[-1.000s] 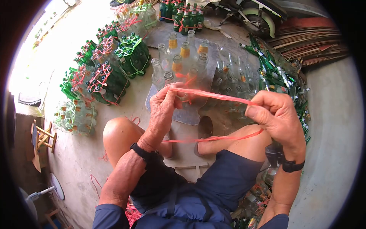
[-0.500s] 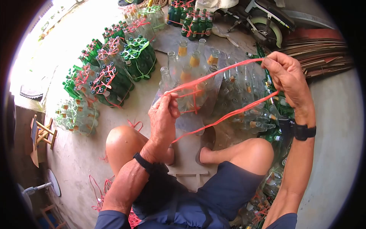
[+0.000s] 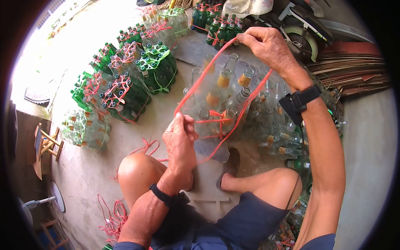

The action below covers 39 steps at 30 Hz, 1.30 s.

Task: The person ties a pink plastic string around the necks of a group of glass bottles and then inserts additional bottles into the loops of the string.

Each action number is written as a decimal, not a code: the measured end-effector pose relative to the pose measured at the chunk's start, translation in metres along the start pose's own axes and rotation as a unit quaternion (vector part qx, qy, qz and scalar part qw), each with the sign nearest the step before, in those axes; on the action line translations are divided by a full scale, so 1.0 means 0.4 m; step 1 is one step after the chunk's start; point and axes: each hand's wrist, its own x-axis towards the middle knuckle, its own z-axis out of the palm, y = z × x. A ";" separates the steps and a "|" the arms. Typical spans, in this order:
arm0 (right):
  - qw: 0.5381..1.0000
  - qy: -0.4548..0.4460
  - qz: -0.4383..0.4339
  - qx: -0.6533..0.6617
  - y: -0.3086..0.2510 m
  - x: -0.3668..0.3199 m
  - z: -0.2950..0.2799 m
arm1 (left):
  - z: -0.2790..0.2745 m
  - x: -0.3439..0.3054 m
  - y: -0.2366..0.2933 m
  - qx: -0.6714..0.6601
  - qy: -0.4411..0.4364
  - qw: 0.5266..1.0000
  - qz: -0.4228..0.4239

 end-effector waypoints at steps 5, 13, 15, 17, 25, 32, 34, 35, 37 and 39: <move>0.998 -0.031 -0.010 -0.052 0.018 0.077 0.084 | 0.019 0.009 0.026 0.011 0.044 0.999 -0.015; 0.989 -0.078 0.038 -0.118 0.027 0.110 0.173 | 0.028 0.042 0.026 0.037 0.062 0.997 -0.028; 0.987 -0.091 0.052 -0.123 0.040 0.115 0.182 | 0.032 0.050 0.024 0.042 0.063 0.997 -0.028; 0.988 -0.091 0.053 -0.114 0.067 0.123 0.202 | 0.033 0.057 0.022 0.048 0.065 0.996 -0.029; 0.976 -0.127 0.114 -0.135 0.109 0.130 0.212 | 0.039 0.077 0.022 0.052 0.056 0.996 -0.042; 0.970 -0.132 0.198 -0.054 0.170 0.112 0.172 | 0.026 0.093 0.014 0.054 0.040 0.996 -0.051; 0.966 -0.141 0.213 -0.030 0.213 0.103 0.165 | 0.023 0.095 0.012 0.048 0.031 0.997 -0.043; 0.962 -0.151 0.227 -0.004 0.235 0.097 0.163 | 0.024 0.094 0.013 0.048 0.029 0.997 -0.044; 0.947 -0.165 0.274 -0.015 0.183 0.075 0.133 | 0.027 0.093 0.016 0.051 0.039 0.997 -0.049; 0.930 -0.179 0.320 -0.024 0.162 0.054 0.121 | 0.020 0.098 0.012 0.055 0.037 0.997 -0.045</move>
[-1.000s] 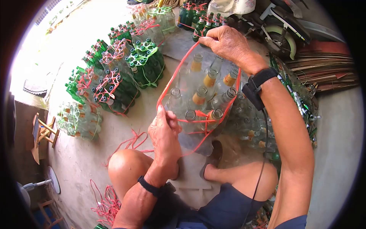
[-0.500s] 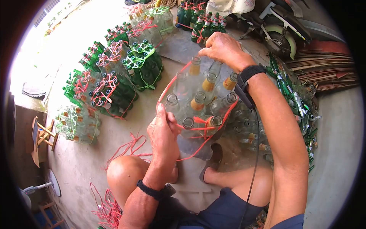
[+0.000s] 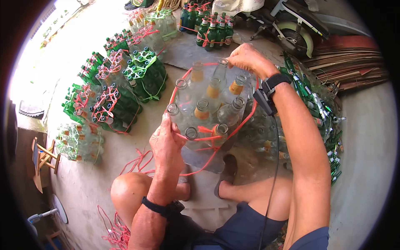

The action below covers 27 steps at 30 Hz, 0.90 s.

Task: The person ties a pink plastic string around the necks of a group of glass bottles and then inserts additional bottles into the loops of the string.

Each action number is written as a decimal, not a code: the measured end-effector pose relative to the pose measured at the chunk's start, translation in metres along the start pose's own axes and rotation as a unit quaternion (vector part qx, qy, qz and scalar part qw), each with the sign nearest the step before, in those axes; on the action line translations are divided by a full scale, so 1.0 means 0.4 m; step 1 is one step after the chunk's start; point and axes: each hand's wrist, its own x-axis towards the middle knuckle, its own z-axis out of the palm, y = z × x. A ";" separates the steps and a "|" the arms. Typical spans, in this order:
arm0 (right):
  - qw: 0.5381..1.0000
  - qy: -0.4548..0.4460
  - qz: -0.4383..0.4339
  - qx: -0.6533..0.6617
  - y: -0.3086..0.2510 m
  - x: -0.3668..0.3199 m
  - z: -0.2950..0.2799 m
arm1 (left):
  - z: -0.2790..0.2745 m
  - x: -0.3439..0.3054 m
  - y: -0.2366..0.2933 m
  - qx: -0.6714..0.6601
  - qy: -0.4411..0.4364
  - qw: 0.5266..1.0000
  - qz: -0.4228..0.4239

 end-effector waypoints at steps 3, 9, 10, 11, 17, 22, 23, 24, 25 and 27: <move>1.000 0.002 -0.009 0.024 0.046 -0.011 0.015 | 0.000 -0.002 0.001 0.009 0.001 1.000 0.001; 0.989 0.018 -0.016 0.148 0.128 -0.070 0.045 | 0.005 0.003 -0.005 0.003 -0.006 1.000 0.013; 0.986 0.022 -0.010 0.163 0.120 -0.093 0.047 | 0.008 0.002 -0.007 0.008 -0.005 1.000 0.020; 0.984 0.027 -0.004 0.178 0.116 -0.111 0.048 | 0.006 0.000 -0.008 0.008 -0.006 1.000 0.020; 0.974 0.093 -0.109 0.176 0.191 -0.152 0.127 | -0.026 0.002 -0.038 0.020 -0.057 0.997 0.047; 0.961 0.218 -0.152 0.074 0.184 -0.231 0.164 | -0.032 -0.029 -0.045 0.039 -0.058 0.996 0.060; 0.962 0.217 -0.150 0.075 0.183 -0.247 0.174 | -0.038 -0.035 -0.049 0.041 -0.058 0.996 0.059; 0.962 0.233 -0.141 0.017 0.175 -0.264 0.179 | -0.045 -0.035 -0.056 0.044 -0.070 0.994 0.071; 0.959 0.249 -0.131 -0.042 0.167 -0.285 0.184 | -0.048 -0.038 -0.061 0.048 -0.082 0.992 0.083; 0.958 0.251 -0.125 -0.057 0.155 -0.324 0.194 | -0.043 -0.046 -0.064 0.080 -0.074 0.987 0.117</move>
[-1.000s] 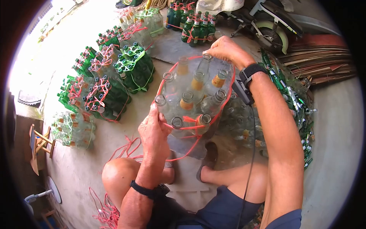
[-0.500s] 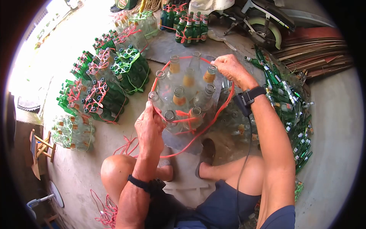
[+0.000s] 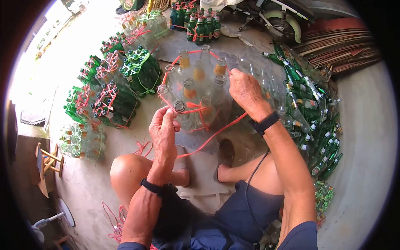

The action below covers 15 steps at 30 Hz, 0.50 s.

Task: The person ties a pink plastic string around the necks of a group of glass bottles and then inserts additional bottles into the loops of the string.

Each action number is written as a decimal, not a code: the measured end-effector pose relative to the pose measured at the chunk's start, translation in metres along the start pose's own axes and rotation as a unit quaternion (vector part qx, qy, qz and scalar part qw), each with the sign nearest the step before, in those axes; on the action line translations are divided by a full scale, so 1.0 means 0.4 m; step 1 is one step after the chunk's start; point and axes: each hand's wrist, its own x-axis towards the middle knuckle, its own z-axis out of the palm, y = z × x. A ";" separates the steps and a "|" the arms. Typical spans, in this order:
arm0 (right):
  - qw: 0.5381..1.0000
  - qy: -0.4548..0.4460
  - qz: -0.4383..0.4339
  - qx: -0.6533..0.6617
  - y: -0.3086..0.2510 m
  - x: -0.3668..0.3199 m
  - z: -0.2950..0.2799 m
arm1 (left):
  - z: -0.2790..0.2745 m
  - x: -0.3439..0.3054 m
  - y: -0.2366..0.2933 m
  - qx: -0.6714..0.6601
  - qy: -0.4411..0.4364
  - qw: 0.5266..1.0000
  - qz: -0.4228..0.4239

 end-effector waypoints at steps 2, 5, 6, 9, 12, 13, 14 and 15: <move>0.999 -0.003 0.007 -0.041 -0.006 -0.025 0.000 | -0.009 0.001 -0.013 0.036 0.009 0.999 0.032; 0.998 -0.006 -0.008 -0.056 -0.014 -0.059 -0.005 | -0.030 0.008 -0.034 0.184 -0.016 0.976 0.115; 0.997 -0.018 -0.007 -0.071 -0.024 -0.071 -0.010 | -0.023 -0.003 -0.014 0.200 -0.043 0.976 0.080; 0.997 -0.007 -0.031 -0.069 -0.052 -0.095 -0.007 | -0.007 -0.015 0.019 0.226 -0.077 0.970 0.047; 0.998 -0.002 -0.046 -0.053 -0.060 -0.112 0.002 | -0.003 -0.011 0.010 0.242 -0.083 0.964 0.078; 0.997 -0.013 -0.038 -0.060 -0.058 -0.115 0.009 | -0.003 -0.009 0.003 0.243 -0.082 0.960 0.110; 0.997 -0.023 -0.031 -0.067 -0.056 -0.117 0.016 | -0.007 -0.005 -0.003 0.243 -0.083 0.960 0.111; 0.997 -0.023 -0.031 -0.067 -0.058 -0.120 0.019 | -0.008 -0.003 -0.004 0.263 -0.084 0.952 0.130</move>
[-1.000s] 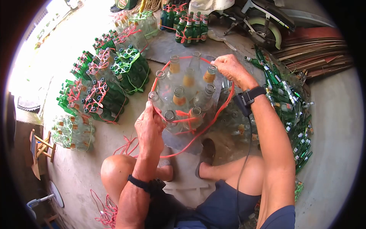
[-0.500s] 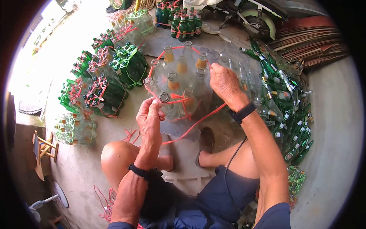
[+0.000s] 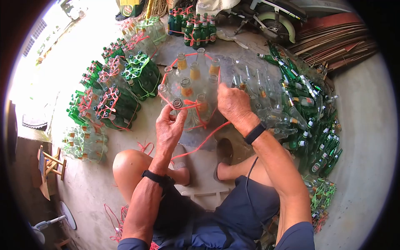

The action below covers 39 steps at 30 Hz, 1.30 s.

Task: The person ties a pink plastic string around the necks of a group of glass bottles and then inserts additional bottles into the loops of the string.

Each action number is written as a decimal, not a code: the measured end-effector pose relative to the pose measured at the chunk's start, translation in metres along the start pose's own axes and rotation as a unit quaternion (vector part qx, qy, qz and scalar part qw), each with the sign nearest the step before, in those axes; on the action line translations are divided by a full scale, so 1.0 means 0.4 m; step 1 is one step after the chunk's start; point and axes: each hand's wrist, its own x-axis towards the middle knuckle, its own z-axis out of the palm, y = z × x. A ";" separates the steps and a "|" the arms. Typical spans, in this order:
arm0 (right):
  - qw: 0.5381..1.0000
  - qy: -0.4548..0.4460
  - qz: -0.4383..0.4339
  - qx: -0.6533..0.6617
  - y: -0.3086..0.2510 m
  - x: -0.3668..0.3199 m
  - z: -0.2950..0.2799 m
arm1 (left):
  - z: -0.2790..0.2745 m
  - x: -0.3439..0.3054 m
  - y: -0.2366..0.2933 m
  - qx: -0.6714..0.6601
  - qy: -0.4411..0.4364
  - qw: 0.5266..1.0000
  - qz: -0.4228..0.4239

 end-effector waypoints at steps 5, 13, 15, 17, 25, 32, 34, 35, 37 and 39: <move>0.999 0.024 -0.035 0.033 -0.019 -0.005 0.020 | 0.002 0.004 -0.014 0.055 0.020 0.996 0.070; 0.999 -0.027 -0.022 0.017 -0.054 -0.032 0.013 | -0.002 0.007 -0.008 0.069 0.029 0.991 0.115; 0.999 -0.037 -0.014 0.020 -0.069 -0.040 0.000 | -0.001 0.009 -0.014 0.070 0.027 0.991 0.114; 0.998 -0.060 -0.004 0.034 -0.084 -0.043 -0.022 | -0.002 0.012 -0.020 0.073 0.025 0.991 0.112; 0.991 -0.083 -0.037 0.095 -0.076 -0.053 -0.035 | -0.006 0.011 -0.016 0.084 0.022 0.986 0.139; 0.988 -0.057 -0.077 0.117 -0.066 -0.055 -0.017 | -0.006 0.011 -0.010 0.080 0.018 0.989 0.124; 0.987 -0.051 -0.087 0.125 -0.062 -0.058 -0.004 | -0.003 0.011 -0.014 0.072 0.022 0.989 0.126; 0.985 -0.042 -0.098 0.132 -0.060 -0.059 0.002 | -0.003 0.012 -0.015 0.072 0.022 0.989 0.126; 0.984 -0.034 -0.103 0.138 -0.060 -0.060 0.007 | -0.002 0.013 -0.018 0.084 0.027 0.987 0.136; 0.983 -0.026 -0.109 0.143 -0.070 -0.062 0.001 | -0.002 0.014 -0.020 0.086 0.028 0.986 0.139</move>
